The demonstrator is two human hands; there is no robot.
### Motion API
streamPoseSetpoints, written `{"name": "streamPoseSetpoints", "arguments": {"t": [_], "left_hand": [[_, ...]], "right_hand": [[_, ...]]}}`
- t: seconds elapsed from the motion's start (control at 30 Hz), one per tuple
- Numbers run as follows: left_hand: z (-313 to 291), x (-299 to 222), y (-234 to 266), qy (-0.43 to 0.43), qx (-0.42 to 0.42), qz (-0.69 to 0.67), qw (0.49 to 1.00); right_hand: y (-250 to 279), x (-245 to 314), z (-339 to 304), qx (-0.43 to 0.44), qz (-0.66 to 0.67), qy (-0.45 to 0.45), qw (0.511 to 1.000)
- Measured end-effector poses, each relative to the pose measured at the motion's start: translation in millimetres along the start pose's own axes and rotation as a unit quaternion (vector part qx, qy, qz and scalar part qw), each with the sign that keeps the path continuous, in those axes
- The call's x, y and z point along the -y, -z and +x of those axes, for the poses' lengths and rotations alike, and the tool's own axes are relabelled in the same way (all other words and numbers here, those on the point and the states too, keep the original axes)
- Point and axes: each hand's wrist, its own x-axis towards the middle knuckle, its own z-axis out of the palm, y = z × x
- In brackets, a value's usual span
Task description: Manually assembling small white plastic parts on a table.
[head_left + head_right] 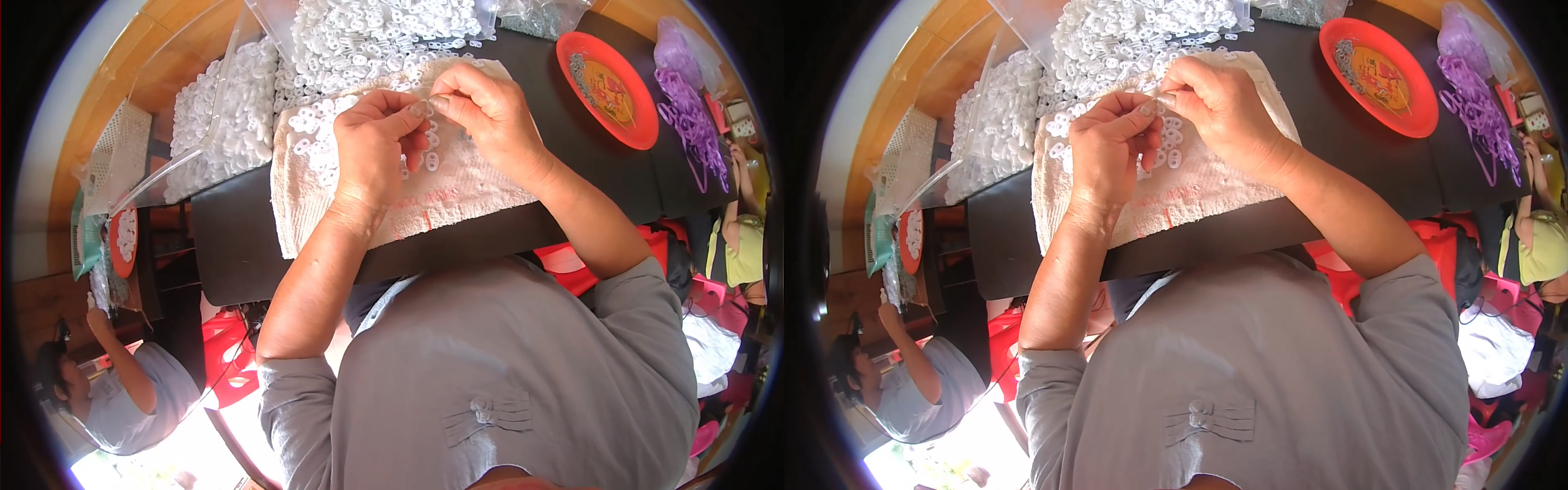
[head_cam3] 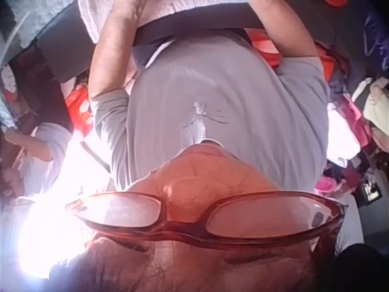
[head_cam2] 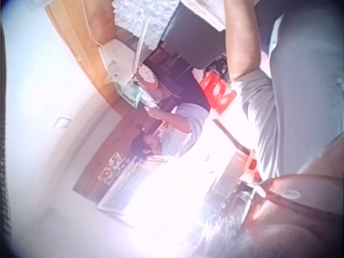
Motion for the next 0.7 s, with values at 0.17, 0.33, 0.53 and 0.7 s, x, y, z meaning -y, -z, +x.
{"name": "streamPoseSetpoints", "arguments": {"t": [0.17,0.33,0.53,0.7], "left_hand": [[-5,4,-2,0.007,-0.025,-0.006,1.0],[-6,6,-6,-0.035,-0.058,-0.042,0.997],[-6,4,-7,-0.06,-0.052,-0.016,0.997],[-5,4,-6,-0.052,-0.049,-0.024,0.997]], "right_hand": [[-9,3,-8,-0.013,0.067,-0.125,0.99],[-12,9,-9,-0.007,0.171,-0.176,0.969],[-12,9,-8,0.0,0.185,-0.186,0.965],[-9,18,-3,0.006,0.189,-0.189,0.964]]}}
